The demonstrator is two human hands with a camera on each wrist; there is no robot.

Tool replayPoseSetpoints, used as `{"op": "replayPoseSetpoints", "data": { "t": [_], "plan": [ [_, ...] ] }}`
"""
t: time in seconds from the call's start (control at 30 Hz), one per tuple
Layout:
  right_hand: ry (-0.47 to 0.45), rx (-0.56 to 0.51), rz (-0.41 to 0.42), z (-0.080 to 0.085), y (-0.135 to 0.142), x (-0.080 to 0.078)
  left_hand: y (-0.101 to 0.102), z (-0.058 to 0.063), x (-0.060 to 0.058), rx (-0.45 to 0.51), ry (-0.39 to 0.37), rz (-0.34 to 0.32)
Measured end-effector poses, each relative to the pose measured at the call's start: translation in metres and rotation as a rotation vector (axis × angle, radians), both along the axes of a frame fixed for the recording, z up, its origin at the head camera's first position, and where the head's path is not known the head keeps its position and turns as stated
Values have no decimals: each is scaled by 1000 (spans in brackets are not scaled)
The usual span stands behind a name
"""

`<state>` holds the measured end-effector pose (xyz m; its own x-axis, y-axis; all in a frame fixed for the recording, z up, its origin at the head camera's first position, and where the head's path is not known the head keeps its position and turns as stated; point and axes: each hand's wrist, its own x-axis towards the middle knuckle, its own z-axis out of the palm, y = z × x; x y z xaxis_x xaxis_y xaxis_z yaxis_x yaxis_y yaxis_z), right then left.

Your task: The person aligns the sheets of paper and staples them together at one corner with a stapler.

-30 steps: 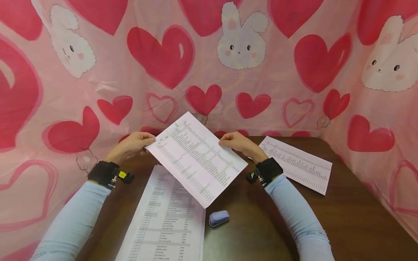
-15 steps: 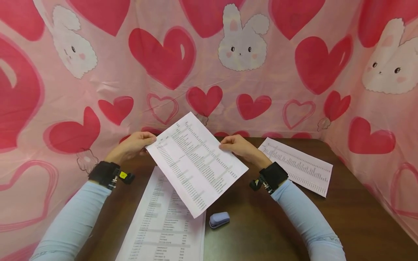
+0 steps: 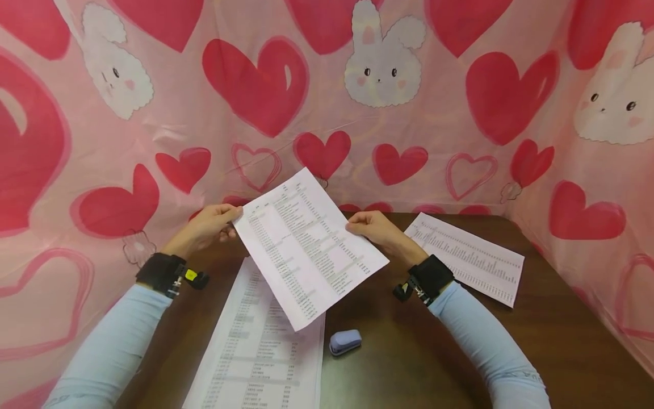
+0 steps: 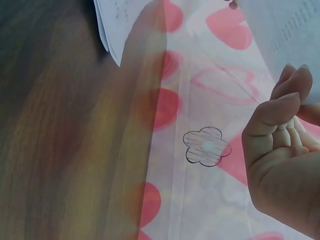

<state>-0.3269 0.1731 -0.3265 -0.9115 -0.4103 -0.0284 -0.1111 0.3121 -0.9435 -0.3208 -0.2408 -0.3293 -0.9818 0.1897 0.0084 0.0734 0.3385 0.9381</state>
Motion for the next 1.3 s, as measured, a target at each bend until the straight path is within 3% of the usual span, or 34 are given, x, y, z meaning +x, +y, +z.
{"op": "replayPoseSetpoints", "data": {
  "t": [0.13, 0.37, 0.63, 0.9, 1.3],
  "plan": [
    [-17, 1, -6, -2, 1, 3, 1, 3, 1, -4, 5, -10],
    [-75, -70, 60, -6, -1, 12, 0, 5, -2, -12, 19, -8],
    [-102, -7, 184, -6, -3, 23, 2, 4, -7, 33, -26, 5],
    [-140, 1, 341, -10, -7, 25, -2, 4, -10, -27, -28, 1],
    [-158, 49, 468, -20, -15, 25, -4, 3, -10, -80, -53, -2]
  ]
}}
